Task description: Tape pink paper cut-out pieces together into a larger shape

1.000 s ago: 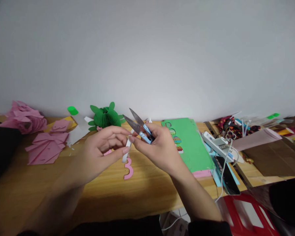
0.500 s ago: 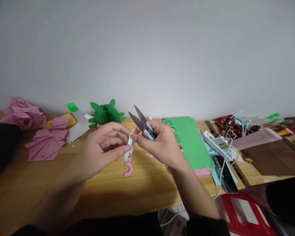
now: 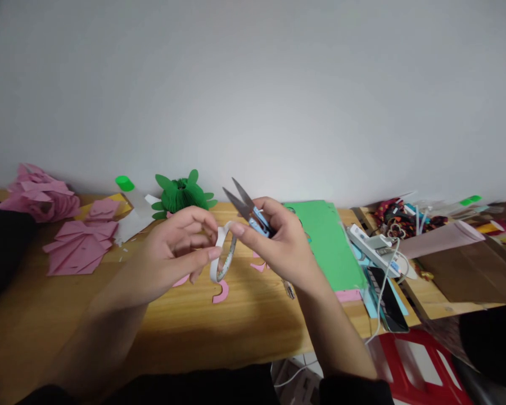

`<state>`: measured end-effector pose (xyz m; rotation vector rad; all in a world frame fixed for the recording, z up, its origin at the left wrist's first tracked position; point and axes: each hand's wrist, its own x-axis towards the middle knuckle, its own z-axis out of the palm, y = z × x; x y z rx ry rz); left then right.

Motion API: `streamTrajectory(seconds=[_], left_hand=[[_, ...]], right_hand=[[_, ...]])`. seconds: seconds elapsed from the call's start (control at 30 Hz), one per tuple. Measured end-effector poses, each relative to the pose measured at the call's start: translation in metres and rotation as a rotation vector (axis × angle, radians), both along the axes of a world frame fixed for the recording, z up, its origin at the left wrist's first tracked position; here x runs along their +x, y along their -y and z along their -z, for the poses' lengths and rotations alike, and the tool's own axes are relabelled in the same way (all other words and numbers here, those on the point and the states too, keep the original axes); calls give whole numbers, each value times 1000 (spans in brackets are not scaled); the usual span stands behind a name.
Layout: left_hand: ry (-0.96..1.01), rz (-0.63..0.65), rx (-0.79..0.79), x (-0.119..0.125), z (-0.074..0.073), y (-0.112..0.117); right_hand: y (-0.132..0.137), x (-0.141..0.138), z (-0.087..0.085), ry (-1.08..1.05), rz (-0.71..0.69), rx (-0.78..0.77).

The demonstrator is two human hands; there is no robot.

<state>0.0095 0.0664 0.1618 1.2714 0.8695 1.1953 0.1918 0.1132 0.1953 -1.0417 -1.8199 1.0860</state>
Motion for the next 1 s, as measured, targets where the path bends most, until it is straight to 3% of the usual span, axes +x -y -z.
streamTrajectory(seconds=[0.17,0.3,0.6,1.0], left_hand=[[38,-4,-24,-3,1,-1],[42,-3,-15,-3,1,-1],[48,33,-9,-3,4,0],[56,33,3,0,3,-1]], right_hand=[[-4,30,-12,215,-134,57],[-5,41,-15,408,-253,5],[-5,31,-24,557,-381,-42],[-8,26,-31,566,-405,-45]])
